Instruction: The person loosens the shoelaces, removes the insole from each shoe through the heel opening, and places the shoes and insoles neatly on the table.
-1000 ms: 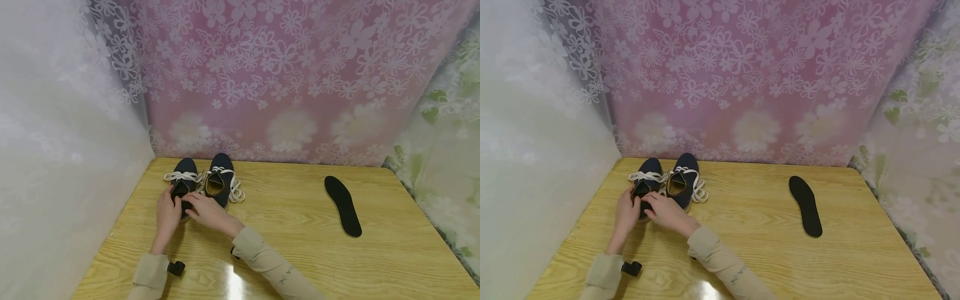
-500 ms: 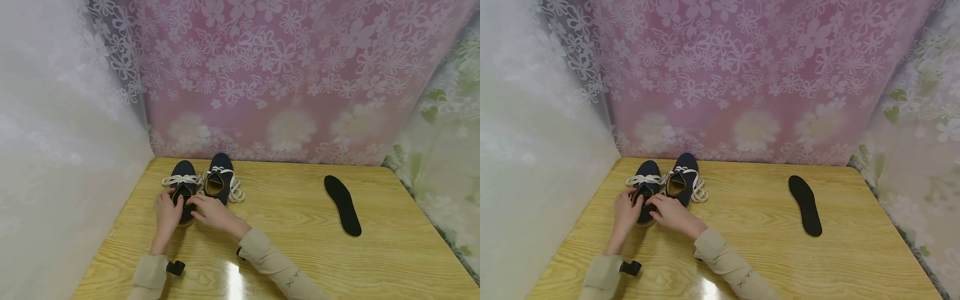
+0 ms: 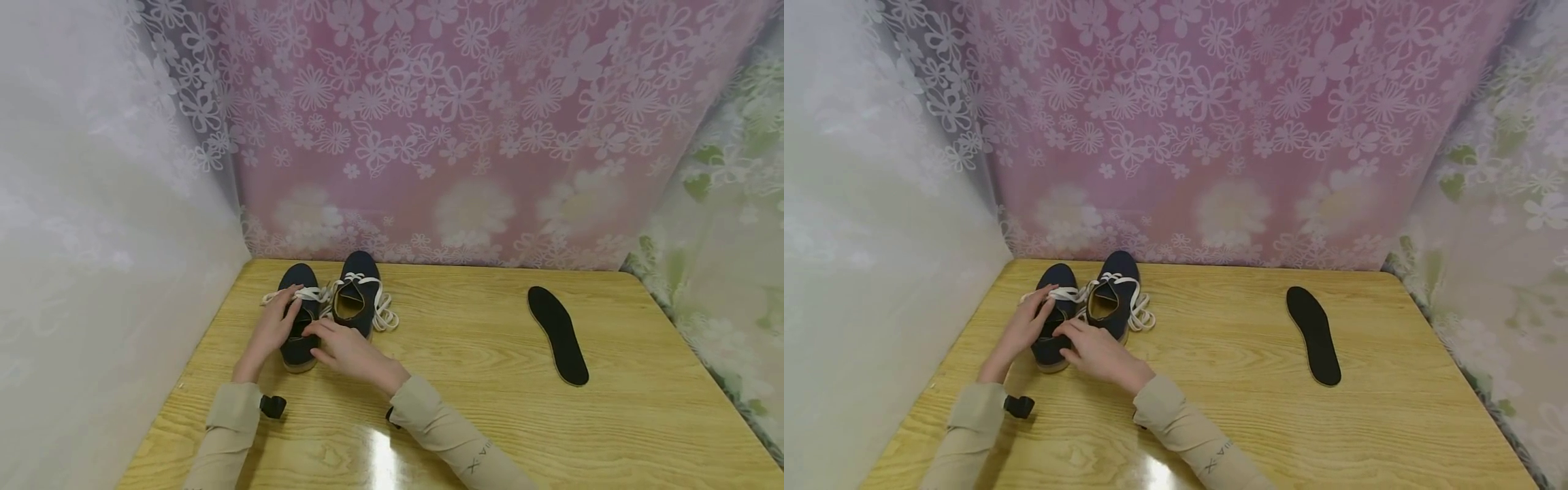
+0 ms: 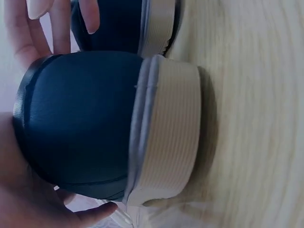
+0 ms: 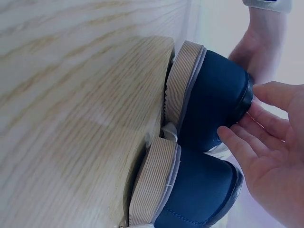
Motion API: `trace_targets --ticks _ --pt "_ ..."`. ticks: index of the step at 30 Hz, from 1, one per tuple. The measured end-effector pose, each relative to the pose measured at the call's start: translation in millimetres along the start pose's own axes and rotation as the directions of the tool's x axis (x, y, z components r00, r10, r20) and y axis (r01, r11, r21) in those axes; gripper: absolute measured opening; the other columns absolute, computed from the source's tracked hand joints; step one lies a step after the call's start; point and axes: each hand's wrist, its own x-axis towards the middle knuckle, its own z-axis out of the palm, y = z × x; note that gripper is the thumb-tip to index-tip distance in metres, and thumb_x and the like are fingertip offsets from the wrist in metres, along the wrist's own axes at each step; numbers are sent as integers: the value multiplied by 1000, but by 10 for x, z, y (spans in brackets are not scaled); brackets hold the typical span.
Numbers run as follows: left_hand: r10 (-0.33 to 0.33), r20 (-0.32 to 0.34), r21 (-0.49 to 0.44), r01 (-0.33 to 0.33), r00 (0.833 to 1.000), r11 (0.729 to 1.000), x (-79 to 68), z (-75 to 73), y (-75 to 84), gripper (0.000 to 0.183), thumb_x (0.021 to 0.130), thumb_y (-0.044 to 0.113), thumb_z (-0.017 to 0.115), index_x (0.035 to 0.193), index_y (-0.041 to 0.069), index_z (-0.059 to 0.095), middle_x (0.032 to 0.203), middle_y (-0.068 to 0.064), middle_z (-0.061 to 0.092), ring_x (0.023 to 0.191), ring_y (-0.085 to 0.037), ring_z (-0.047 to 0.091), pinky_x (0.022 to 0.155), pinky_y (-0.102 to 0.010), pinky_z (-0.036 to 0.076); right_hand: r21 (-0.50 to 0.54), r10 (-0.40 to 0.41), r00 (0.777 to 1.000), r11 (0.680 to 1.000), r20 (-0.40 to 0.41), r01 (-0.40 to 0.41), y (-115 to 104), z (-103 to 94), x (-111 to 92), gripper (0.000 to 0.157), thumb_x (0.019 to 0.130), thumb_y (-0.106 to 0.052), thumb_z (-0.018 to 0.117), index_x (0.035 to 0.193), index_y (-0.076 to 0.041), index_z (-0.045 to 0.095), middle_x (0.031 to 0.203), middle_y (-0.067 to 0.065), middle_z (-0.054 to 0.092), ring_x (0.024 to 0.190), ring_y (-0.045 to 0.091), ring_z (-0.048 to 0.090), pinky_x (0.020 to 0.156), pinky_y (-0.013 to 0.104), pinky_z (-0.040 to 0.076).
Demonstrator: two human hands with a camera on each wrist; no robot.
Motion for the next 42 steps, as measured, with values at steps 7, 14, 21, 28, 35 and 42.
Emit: trace_targets --ticks 7,14,21,28,35,42 --pt "-32 -34 -4 32 999 999 -35 56 -23 43 101 24 38 135 -2 42 135 -25 42 125 -42 36 100 -56 30 -7 -4 1000 1000 -16 4 18 6 -14 36 92 -25 57 126 -18 50 122 -4 52 82 2 57 69 13 45" --pt "-130 -69 30 132 989 991 -143 121 117 44 100 27 38 135 1 42 134 -24 42 127 -43 31 102 -56 26 -93 -28 999 995 -30 25 -3 -34 -96 31 93 -27 55 123 -18 52 120 -4 53 74 2 56 64 13 45" --pt "-198 -129 51 206 972 977 -252 204 286 41 99 27 40 132 2 44 132 -23 44 126 -43 31 102 -54 27 -290 -100 993 954 -60 79 -74 -68 -223 31 94 -31 53 121 -14 54 120 -1 53 98 7 58 78 18 49" --pt "-181 -181 136 206 967 969 -357 269 422 38 97 28 46 125 3 51 127 -22 48 119 -42 38 94 -55 34 -457 -189 978 880 -94 126 -78 -93 -357 30 93 -33 54 116 -14 58 116 0 57 109 13 56 90 23 46" --pt "-203 -200 158 235 959 959 -431 292 483 36 93 38 53 114 9 56 118 -17 50 117 -40 36 93 -58 29 -488 -208 974 862 -96 136 1 -170 -486 24 93 -37 53 107 -18 60 109 -4 60 114 14 54 99 25 39" --pt "-212 -179 131 237 961 963 -457 299 520 33 91 40 55 105 11 59 108 -16 52 113 -37 37 93 -57 28 -530 -248 960 836 -131 143 51 -232 -586 28 95 -43 46 99 -20 61 101 -6 62 99 12 54 90 24 43"
